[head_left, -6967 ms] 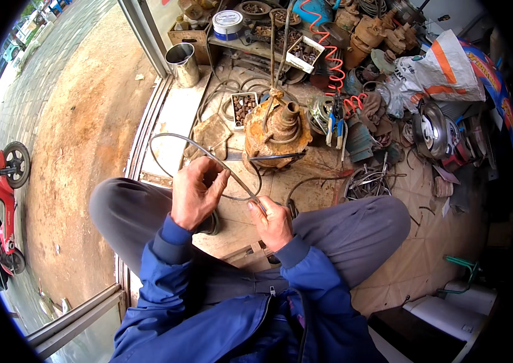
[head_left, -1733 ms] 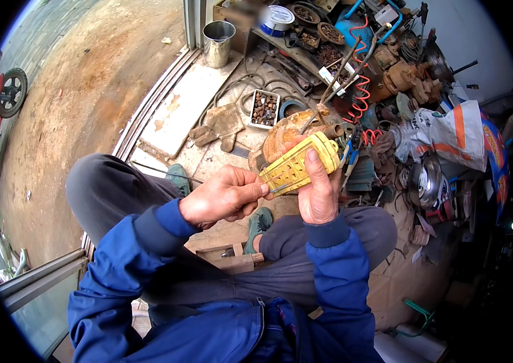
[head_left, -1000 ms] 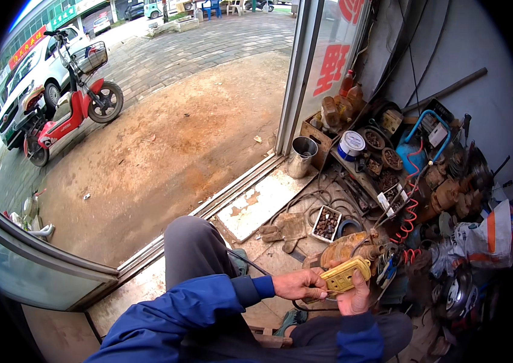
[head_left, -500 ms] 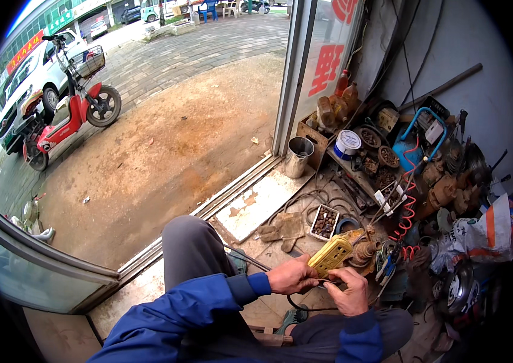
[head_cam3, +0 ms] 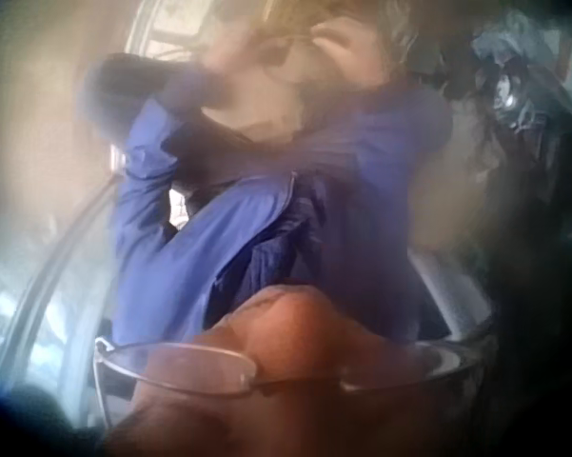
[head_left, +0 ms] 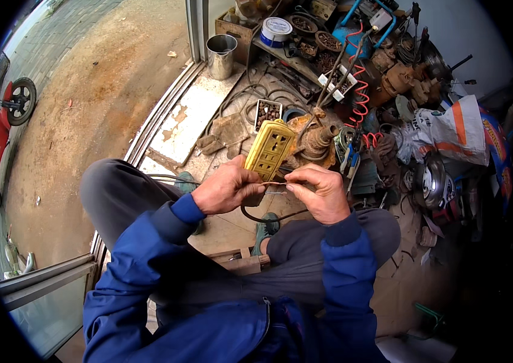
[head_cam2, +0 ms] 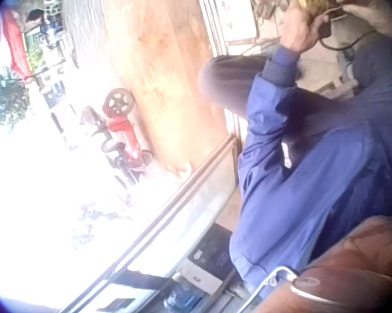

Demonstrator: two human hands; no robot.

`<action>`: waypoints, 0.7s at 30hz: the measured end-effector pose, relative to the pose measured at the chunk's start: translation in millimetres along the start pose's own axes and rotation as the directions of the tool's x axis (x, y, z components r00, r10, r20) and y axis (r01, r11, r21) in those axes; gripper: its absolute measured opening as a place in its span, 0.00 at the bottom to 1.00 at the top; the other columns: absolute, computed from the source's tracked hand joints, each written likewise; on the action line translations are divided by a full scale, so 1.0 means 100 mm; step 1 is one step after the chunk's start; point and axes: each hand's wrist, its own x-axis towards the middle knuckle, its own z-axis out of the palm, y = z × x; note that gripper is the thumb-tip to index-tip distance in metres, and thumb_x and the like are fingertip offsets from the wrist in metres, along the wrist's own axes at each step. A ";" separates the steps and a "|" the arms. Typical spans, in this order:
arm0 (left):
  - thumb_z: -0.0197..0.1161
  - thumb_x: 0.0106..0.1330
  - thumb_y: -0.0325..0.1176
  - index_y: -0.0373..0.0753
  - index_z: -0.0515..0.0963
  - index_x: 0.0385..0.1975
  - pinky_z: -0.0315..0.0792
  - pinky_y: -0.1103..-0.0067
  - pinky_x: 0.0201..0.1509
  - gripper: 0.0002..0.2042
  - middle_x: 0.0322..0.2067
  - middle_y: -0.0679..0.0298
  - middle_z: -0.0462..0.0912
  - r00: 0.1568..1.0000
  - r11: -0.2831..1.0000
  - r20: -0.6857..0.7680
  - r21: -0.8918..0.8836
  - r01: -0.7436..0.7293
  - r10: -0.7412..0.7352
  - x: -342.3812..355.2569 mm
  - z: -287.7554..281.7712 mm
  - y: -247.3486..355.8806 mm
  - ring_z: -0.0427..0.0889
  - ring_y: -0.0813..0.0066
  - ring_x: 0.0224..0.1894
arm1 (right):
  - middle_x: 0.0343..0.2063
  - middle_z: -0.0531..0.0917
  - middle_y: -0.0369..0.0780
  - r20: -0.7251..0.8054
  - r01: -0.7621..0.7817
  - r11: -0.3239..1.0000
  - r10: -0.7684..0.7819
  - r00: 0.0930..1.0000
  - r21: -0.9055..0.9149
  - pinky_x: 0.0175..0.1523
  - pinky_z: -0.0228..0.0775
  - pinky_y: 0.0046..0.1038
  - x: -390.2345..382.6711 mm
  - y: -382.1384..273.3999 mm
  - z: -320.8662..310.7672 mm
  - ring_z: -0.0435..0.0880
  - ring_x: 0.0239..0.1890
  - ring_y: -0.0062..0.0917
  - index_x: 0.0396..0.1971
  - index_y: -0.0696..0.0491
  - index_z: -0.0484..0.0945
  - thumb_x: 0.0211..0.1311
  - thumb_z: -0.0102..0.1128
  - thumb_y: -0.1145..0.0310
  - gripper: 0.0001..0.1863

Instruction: The person sits in a cluttered workshop and repairs a black electrical cord. They strip the wire ends, select a small metal connector from a box of parts, and use a screwdriver to secure the connector onto the wire. They then plug the cord into a yellow power strip to test the connection.

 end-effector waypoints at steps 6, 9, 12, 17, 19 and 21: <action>0.66 0.67 0.38 0.38 0.84 0.34 0.72 0.67 0.47 0.09 0.35 0.53 0.78 0.999 0.999 0.045 0.030 -0.010 0.009 0.00 -0.01 -0.03 0.77 0.55 0.43 | 0.35 0.86 0.42 0.029 0.009 1.000 -0.009 1.000 -0.021 0.43 0.78 0.26 0.00 -0.03 0.04 0.87 0.38 0.27 0.39 0.61 0.85 0.52 0.70 0.82 0.12; 0.66 0.66 0.37 0.37 0.84 0.33 0.72 0.66 0.47 0.09 0.35 0.53 0.78 0.998 0.998 0.044 0.033 -0.055 0.053 0.01 -0.01 -0.02 0.77 0.55 0.43 | 0.34 0.86 0.43 0.063 0.037 0.999 -0.034 0.997 -0.038 0.42 0.79 0.26 0.00 0.00 0.07 0.87 0.36 0.27 0.38 0.60 0.85 0.52 0.70 0.82 0.11; 0.66 0.66 0.36 0.37 0.84 0.33 0.72 0.66 0.47 0.08 0.35 0.53 0.78 0.998 0.999 0.035 -0.022 -0.042 0.043 0.01 -0.01 0.01 0.76 0.55 0.43 | 0.31 0.86 0.43 0.064 0.052 0.998 -0.049 0.997 -0.042 0.40 0.79 0.26 -0.01 0.02 0.07 0.87 0.34 0.28 0.37 0.60 0.85 0.54 0.70 0.81 0.09; 0.66 0.66 0.35 0.37 0.84 0.32 0.72 0.65 0.46 0.08 0.34 0.53 0.77 0.998 0.999 0.065 0.038 -0.009 0.007 0.02 -0.05 0.04 0.76 0.55 0.42 | 0.29 0.86 0.43 0.035 0.023 0.996 -0.020 0.999 -0.084 0.36 0.76 0.27 -0.02 0.00 0.10 0.86 0.30 0.27 0.35 0.60 0.85 0.58 0.69 0.77 0.06; 0.66 0.66 0.35 0.37 0.83 0.32 0.72 0.66 0.45 0.08 0.34 0.53 0.76 0.998 0.998 0.065 0.056 -0.006 0.003 0.01 -0.04 0.04 0.76 0.55 0.41 | 0.28 0.86 0.43 0.023 0.023 0.995 -0.021 1.000 -0.100 0.34 0.75 0.27 -0.01 -0.02 0.10 0.86 0.29 0.27 0.34 0.60 0.85 0.59 0.69 0.76 0.05; 0.65 0.68 0.35 0.35 0.83 0.32 0.71 0.67 0.45 0.09 0.36 0.53 0.75 0.998 0.998 0.057 0.063 -0.014 0.010 0.01 -0.02 0.02 0.76 0.56 0.40 | 0.27 0.86 0.44 -0.004 -0.038 0.997 0.038 0.999 -0.070 0.34 0.75 0.27 -0.02 0.00 0.14 0.85 0.28 0.27 0.33 0.60 0.84 0.60 0.69 0.74 0.05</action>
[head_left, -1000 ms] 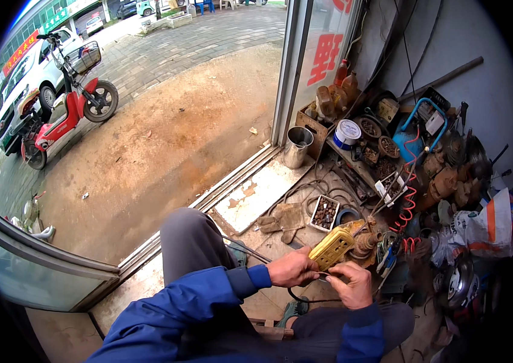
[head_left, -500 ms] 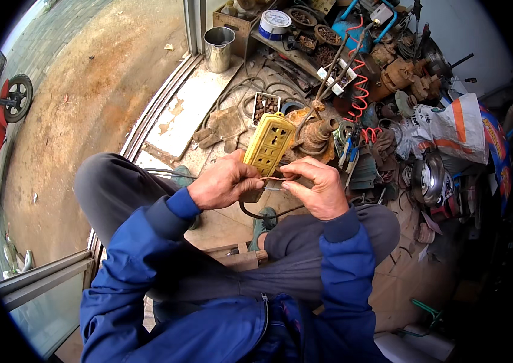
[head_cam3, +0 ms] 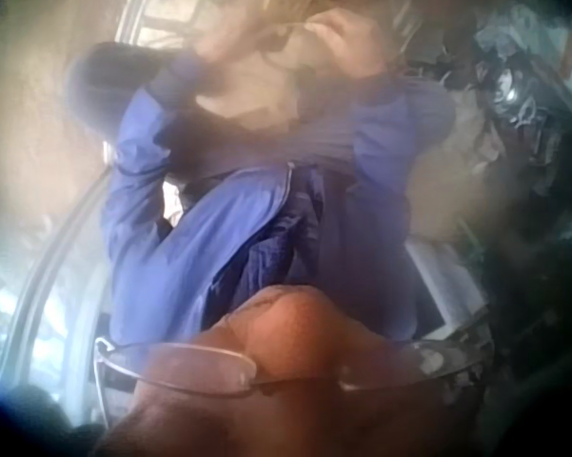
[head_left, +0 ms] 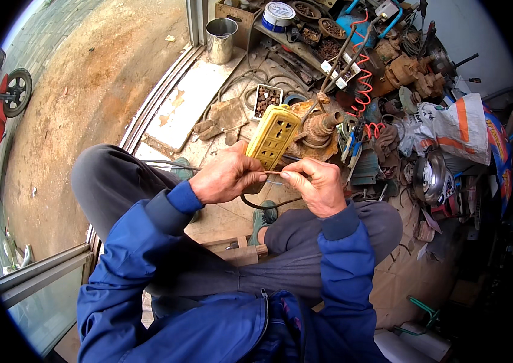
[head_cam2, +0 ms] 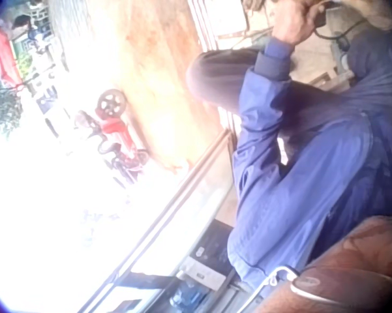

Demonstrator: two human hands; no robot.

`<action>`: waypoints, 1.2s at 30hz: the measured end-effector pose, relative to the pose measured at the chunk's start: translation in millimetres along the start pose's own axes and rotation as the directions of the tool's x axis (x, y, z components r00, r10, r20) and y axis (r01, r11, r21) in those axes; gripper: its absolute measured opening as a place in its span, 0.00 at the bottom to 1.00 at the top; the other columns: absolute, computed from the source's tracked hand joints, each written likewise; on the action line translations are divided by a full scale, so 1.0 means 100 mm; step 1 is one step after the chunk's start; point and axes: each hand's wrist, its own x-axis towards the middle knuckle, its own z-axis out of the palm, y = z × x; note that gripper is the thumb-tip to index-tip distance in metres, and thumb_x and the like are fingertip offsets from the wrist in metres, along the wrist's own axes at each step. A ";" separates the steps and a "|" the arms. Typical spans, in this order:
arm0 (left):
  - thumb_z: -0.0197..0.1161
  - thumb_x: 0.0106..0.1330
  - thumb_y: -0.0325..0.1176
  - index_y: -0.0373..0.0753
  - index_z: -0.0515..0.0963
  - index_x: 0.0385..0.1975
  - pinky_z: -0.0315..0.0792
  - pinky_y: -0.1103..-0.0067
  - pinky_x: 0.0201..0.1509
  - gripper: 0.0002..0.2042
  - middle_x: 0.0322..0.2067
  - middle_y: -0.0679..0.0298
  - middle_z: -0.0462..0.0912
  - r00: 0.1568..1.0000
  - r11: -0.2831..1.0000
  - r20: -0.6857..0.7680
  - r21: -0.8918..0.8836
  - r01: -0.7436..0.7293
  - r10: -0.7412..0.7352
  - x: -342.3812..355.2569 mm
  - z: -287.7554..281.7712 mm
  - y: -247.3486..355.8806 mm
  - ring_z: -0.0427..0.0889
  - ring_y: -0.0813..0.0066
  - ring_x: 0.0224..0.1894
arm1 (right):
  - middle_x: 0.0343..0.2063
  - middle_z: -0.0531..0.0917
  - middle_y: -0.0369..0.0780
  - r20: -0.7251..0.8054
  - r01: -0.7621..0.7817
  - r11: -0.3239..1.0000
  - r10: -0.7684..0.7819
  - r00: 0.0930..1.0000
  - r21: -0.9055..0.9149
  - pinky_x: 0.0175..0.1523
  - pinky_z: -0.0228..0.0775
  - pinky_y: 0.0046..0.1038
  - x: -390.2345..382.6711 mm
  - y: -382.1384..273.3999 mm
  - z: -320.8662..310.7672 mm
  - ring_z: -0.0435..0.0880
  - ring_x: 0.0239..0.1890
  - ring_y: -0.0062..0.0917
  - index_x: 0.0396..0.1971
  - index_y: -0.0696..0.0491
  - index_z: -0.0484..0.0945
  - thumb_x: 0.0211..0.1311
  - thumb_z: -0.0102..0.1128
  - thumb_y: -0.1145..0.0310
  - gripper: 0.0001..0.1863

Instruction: The person sits in a cluttered workshop and repairs a black electrical cord. They strip the wire ends, select a small metal connector from a box of parts, and use a screwdriver to secure the connector onto the wire. They then plug the cord into a yellow power strip to test the connection.

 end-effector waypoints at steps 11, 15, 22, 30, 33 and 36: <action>0.66 0.68 0.35 0.35 0.83 0.32 0.72 0.67 0.42 0.09 0.37 0.52 0.76 1.000 0.999 -0.012 0.049 0.012 -0.012 0.01 0.05 -0.03 0.77 0.57 0.39 | 0.21 0.80 0.44 -0.084 -0.013 0.998 0.007 0.996 -0.069 0.30 0.69 0.31 0.00 -0.01 0.08 0.79 0.22 0.29 0.28 0.61 0.80 0.65 0.64 0.70 0.10; 0.65 0.68 0.34 0.33 0.82 0.32 0.73 0.69 0.42 0.09 0.37 0.52 0.75 0.999 1.000 -0.014 0.009 -0.029 0.029 0.02 0.05 -0.01 0.77 0.58 0.37 | 0.20 0.78 0.44 -0.088 -0.022 0.993 0.012 0.996 -0.112 0.29 0.68 0.32 0.01 -0.01 0.09 0.77 0.21 0.29 0.28 0.61 0.79 0.67 0.63 0.68 0.11; 0.66 0.67 0.35 0.36 0.85 0.36 0.73 0.70 0.41 0.09 0.32 0.53 0.79 0.992 0.970 -0.039 -0.217 0.112 -0.123 0.02 0.07 -0.10 0.79 0.63 0.37 | 0.25 0.81 0.38 -0.054 -0.214 0.918 0.246 0.968 0.333 0.33 0.70 0.21 0.00 0.09 -0.01 0.78 0.27 0.17 0.35 0.61 0.81 0.70 0.62 0.66 0.11; 0.65 0.71 0.35 0.31 0.84 0.37 0.74 0.78 0.36 0.11 0.28 0.60 0.81 0.969 0.884 0.006 -0.409 0.227 -0.246 0.05 -0.03 0.02 0.77 0.79 0.30 | 0.34 0.85 0.36 0.055 -0.190 0.805 0.193 0.980 0.562 0.42 0.75 0.18 -0.04 0.10 0.17 0.81 0.35 0.14 0.44 0.62 0.83 0.61 0.69 0.77 0.12; 0.64 0.71 0.35 0.31 0.84 0.37 0.74 0.77 0.37 0.11 0.30 0.58 0.81 0.970 0.896 0.028 -0.377 0.233 -0.240 0.05 0.00 -0.03 0.78 0.77 0.33 | 0.27 0.84 0.34 0.009 -0.177 0.867 0.195 0.981 0.466 0.35 0.74 0.18 -0.05 0.12 0.18 0.80 0.29 0.12 0.38 0.61 0.85 0.64 0.68 0.75 0.06; 0.65 0.70 0.36 0.31 0.84 0.37 0.74 0.76 0.39 0.11 0.32 0.56 0.81 0.980 0.941 0.007 -0.277 0.193 -0.199 0.05 0.02 -0.07 0.79 0.74 0.36 | 0.22 0.81 0.32 -0.019 -0.193 0.906 0.216 0.976 0.376 0.30 0.70 0.18 -0.04 0.11 0.17 0.76 0.25 0.11 0.32 0.60 0.84 0.65 0.67 0.72 0.06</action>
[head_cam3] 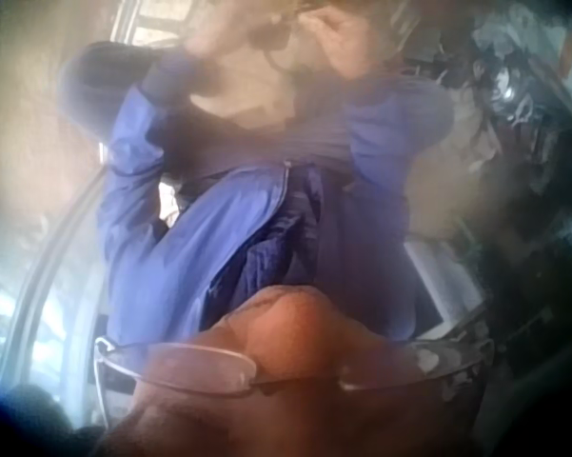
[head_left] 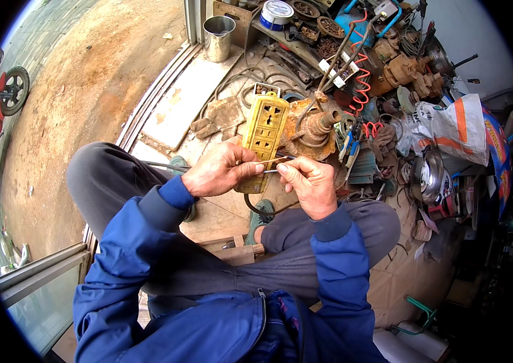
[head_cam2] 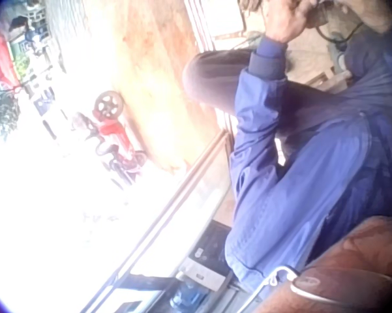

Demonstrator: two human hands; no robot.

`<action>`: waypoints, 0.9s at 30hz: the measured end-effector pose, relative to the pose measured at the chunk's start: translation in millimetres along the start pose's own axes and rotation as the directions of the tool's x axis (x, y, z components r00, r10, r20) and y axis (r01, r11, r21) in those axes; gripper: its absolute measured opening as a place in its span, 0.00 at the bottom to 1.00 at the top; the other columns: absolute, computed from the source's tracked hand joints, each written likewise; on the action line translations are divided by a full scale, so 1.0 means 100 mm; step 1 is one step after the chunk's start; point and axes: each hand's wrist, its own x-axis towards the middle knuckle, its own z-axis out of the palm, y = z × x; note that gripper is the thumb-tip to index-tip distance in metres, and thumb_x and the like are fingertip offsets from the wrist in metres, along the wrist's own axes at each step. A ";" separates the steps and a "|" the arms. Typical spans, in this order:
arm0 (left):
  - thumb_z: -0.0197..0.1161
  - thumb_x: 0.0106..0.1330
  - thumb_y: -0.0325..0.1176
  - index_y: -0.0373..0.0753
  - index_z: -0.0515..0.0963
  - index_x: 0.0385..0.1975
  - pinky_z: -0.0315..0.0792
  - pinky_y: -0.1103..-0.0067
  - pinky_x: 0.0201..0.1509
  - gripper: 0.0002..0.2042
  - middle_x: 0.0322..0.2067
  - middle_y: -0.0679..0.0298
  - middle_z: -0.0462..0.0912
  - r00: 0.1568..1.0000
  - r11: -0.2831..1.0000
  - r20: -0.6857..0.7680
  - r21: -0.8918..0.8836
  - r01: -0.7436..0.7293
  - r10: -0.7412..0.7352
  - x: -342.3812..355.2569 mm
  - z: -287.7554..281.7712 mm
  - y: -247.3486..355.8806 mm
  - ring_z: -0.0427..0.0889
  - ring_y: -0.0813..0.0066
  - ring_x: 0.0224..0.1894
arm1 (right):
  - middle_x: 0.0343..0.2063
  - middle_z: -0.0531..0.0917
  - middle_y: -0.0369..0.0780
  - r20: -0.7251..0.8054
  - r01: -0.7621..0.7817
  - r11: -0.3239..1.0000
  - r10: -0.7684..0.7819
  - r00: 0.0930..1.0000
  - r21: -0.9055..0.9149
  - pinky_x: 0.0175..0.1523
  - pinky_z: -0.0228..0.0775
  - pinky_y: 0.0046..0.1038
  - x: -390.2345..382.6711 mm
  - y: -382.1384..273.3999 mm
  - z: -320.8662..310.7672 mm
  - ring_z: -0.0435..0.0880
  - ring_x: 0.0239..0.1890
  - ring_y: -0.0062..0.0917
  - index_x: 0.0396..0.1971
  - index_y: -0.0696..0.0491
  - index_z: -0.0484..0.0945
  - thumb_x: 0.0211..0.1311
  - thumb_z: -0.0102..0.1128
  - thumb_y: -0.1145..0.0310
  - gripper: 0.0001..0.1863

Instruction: The person sits in a cluttered workshop and repairs a black electrical cord. They strip the wire ends, select a small metal connector from a box of parts, and use a screwdriver to secure the connector onto the wire. They then plug the cord into a yellow power strip to test the connection.

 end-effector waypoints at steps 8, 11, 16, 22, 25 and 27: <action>0.65 0.69 0.37 0.32 0.84 0.36 0.72 0.73 0.39 0.12 0.29 0.55 0.77 1.000 0.996 0.021 -0.088 0.010 -0.008 0.00 -0.01 0.11 0.77 0.70 0.33 | 0.17 0.77 0.31 -0.047 -0.009 0.990 0.002 0.999 -0.143 0.25 0.63 0.19 0.01 -0.02 -0.02 0.72 0.20 0.12 0.22 0.57 0.80 0.72 0.60 0.59 0.20; 0.65 0.70 0.38 0.33 0.84 0.37 0.72 0.75 0.46 0.12 0.36 0.57 0.79 0.997 0.999 0.055 -0.015 -0.045 0.046 -0.03 -0.04 0.13 0.78 0.71 0.40 | 0.15 0.77 0.33 -0.086 -0.159 0.985 0.165 0.983 0.068 0.26 0.66 0.20 0.03 0.00 -0.08 0.73 0.18 0.15 0.21 0.56 0.82 0.76 0.52 0.51 0.27; 0.62 0.72 0.37 0.34 0.83 0.40 0.70 0.77 0.51 0.12 0.41 0.63 0.79 0.980 0.959 0.159 -0.275 -0.074 0.121 -0.04 -0.10 0.25 0.77 0.75 0.44 | 0.44 0.82 0.41 0.205 -0.121 0.920 0.046 0.978 0.373 0.55 0.72 0.28 0.11 0.03 -0.12 0.81 0.47 0.24 0.55 0.62 0.74 0.69 0.59 0.60 0.23; 0.61 0.74 0.34 0.32 0.84 0.39 0.73 0.82 0.46 0.11 0.32 0.69 0.84 0.987 0.863 0.141 -0.505 0.004 0.078 -0.06 -0.23 0.29 0.79 0.84 0.37 | 0.56 0.75 0.38 0.528 -0.300 0.902 0.098 0.843 0.312 0.66 0.66 0.31 0.05 -0.10 0.06 0.75 0.58 0.25 0.63 0.60 0.67 0.58 0.69 0.71 0.34; 0.61 0.73 0.36 0.32 0.83 0.36 0.72 0.82 0.43 0.12 0.31 0.68 0.82 0.955 0.885 0.291 -0.456 0.095 0.048 -0.06 -0.20 0.34 0.77 0.82 0.36 | 0.52 0.78 0.41 0.515 -0.332 0.851 0.087 0.853 0.406 0.54 0.78 0.31 0.02 0.02 0.24 0.79 0.54 0.27 0.60 0.59 0.70 0.59 0.71 0.70 0.30; 0.61 0.73 0.37 0.31 0.82 0.35 0.71 0.81 0.44 0.13 0.31 0.68 0.81 0.922 0.866 0.385 -0.470 0.171 0.026 -0.06 -0.17 0.33 0.76 0.81 0.37 | 0.49 0.79 0.43 0.483 -0.377 0.818 0.141 0.864 0.434 0.53 0.79 0.32 0.03 0.09 0.27 0.82 0.50 0.28 0.58 0.59 0.72 0.59 0.70 0.69 0.28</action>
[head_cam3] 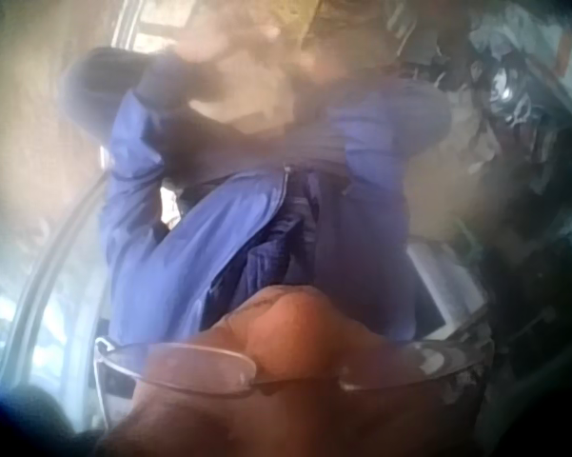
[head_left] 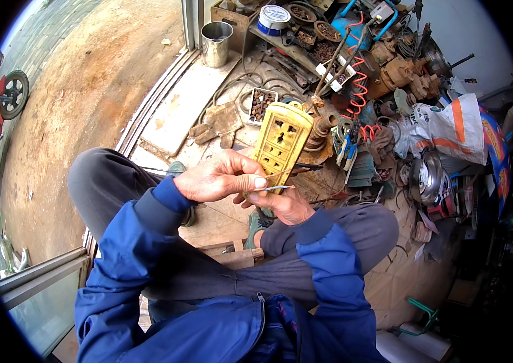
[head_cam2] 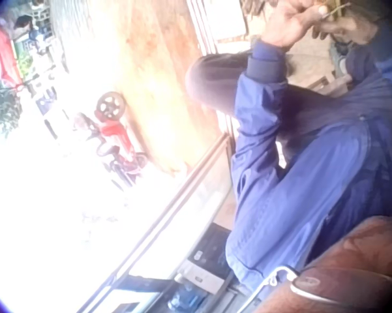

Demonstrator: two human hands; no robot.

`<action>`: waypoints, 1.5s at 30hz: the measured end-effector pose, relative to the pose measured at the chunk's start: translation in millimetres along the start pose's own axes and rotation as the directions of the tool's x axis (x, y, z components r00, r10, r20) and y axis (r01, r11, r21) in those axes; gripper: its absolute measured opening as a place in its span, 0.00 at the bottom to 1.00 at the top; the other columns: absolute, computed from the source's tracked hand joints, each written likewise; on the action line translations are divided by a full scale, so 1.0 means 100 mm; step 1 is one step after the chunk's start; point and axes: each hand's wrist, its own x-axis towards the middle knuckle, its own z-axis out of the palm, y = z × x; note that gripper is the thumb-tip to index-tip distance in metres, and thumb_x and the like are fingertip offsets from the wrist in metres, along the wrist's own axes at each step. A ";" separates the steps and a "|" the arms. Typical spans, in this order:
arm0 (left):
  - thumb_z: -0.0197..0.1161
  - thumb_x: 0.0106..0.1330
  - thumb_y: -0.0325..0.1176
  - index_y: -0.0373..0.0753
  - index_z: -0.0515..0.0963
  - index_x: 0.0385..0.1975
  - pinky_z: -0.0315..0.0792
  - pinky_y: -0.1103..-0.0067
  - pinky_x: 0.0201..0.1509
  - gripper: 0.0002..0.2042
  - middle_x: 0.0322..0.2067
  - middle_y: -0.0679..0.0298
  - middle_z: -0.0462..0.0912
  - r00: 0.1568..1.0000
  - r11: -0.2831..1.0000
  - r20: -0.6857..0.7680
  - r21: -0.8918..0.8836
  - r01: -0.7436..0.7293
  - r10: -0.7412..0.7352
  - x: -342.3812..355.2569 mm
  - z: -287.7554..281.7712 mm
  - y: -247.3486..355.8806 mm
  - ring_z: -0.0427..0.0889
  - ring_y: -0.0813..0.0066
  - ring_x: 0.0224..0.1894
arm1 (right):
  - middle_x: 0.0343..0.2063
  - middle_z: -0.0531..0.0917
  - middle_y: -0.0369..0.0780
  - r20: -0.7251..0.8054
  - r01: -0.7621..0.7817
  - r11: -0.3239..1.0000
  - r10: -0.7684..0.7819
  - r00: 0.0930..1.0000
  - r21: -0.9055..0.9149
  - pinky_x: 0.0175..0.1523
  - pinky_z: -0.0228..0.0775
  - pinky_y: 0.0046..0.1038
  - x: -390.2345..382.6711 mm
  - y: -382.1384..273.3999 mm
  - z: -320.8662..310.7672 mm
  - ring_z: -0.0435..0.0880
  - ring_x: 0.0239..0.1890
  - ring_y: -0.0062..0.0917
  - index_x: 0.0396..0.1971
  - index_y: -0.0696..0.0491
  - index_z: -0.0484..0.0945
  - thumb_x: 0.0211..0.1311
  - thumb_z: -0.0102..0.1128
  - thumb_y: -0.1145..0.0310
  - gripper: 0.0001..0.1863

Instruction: The person sits in a cluttered workshop and repairs a black electrical cord. They strip the wire ends, select a small metal connector from a box of parts, and use a screwdriver to secure the connector onto the wire. They then plug the cord into a yellow power strip to test the connection.

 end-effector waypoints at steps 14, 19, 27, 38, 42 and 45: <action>0.58 0.75 0.39 0.34 0.80 0.36 0.57 0.87 0.18 0.13 0.19 0.72 0.75 0.930 0.966 -0.330 -0.247 0.081 -0.163 0.00 0.13 0.03 0.65 0.88 0.17 | 0.43 0.84 0.42 -0.427 0.290 0.957 -0.251 0.869 0.028 0.50 0.79 0.28 0.08 0.13 -0.10 0.85 0.42 0.25 0.49 0.62 0.77 0.63 0.59 0.77 0.14; 0.59 0.75 0.38 0.32 0.80 0.36 0.58 0.88 0.15 0.13 0.18 0.69 0.76 0.942 0.920 -0.275 -0.384 0.075 -0.192 0.00 0.17 0.05 0.67 0.87 0.13 | 0.41 0.84 0.39 -0.420 0.271 0.958 -0.283 0.862 -0.089 0.49 0.77 0.26 0.09 0.15 -0.07 0.83 0.41 0.22 0.47 0.61 0.78 0.65 0.59 0.76 0.11; 0.58 0.76 0.37 0.33 0.79 0.37 0.60 0.89 0.13 0.12 0.18 0.67 0.78 0.950 0.860 -0.209 -0.501 0.099 -0.231 0.00 0.14 -0.03 0.68 0.87 0.11 | 0.41 0.84 0.37 -0.478 0.258 0.940 -0.336 0.811 -0.223 0.50 0.73 0.23 0.13 0.21 -0.09 0.82 0.42 0.19 0.46 0.61 0.80 0.64 0.63 0.75 0.12; 0.57 0.76 0.35 0.32 0.79 0.37 0.60 0.89 0.13 0.12 0.18 0.65 0.77 0.947 0.830 -0.176 -0.542 0.134 -0.269 -0.01 0.12 0.01 0.68 0.87 0.11 | 0.41 0.85 0.36 -0.452 0.224 0.922 -0.354 0.818 -0.316 0.48 0.73 0.23 0.10 0.21 -0.14 0.81 0.42 0.18 0.47 0.60 0.81 0.63 0.63 0.75 0.13; 0.57 0.76 0.35 0.32 0.79 0.37 0.61 0.89 0.13 0.11 0.19 0.66 0.78 0.947 0.824 -0.171 -0.550 0.135 -0.270 0.00 0.11 0.01 0.68 0.88 0.11 | 0.40 0.84 0.36 -0.459 0.254 0.920 -0.371 0.807 -0.298 0.46 0.72 0.23 0.10 0.21 -0.13 0.80 0.40 0.18 0.46 0.60 0.81 0.62 0.64 0.74 0.13; 0.57 0.76 0.35 0.32 0.79 0.37 0.61 0.89 0.13 0.11 0.19 0.66 0.78 0.948 0.825 -0.173 -0.550 0.131 -0.266 -0.01 0.10 0.00 0.68 0.88 0.11 | 0.39 0.84 0.36 -0.460 0.257 0.917 -0.378 0.803 -0.304 0.45 0.72 0.23 0.11 0.20 -0.12 0.80 0.39 0.18 0.46 0.59 0.81 0.62 0.64 0.74 0.13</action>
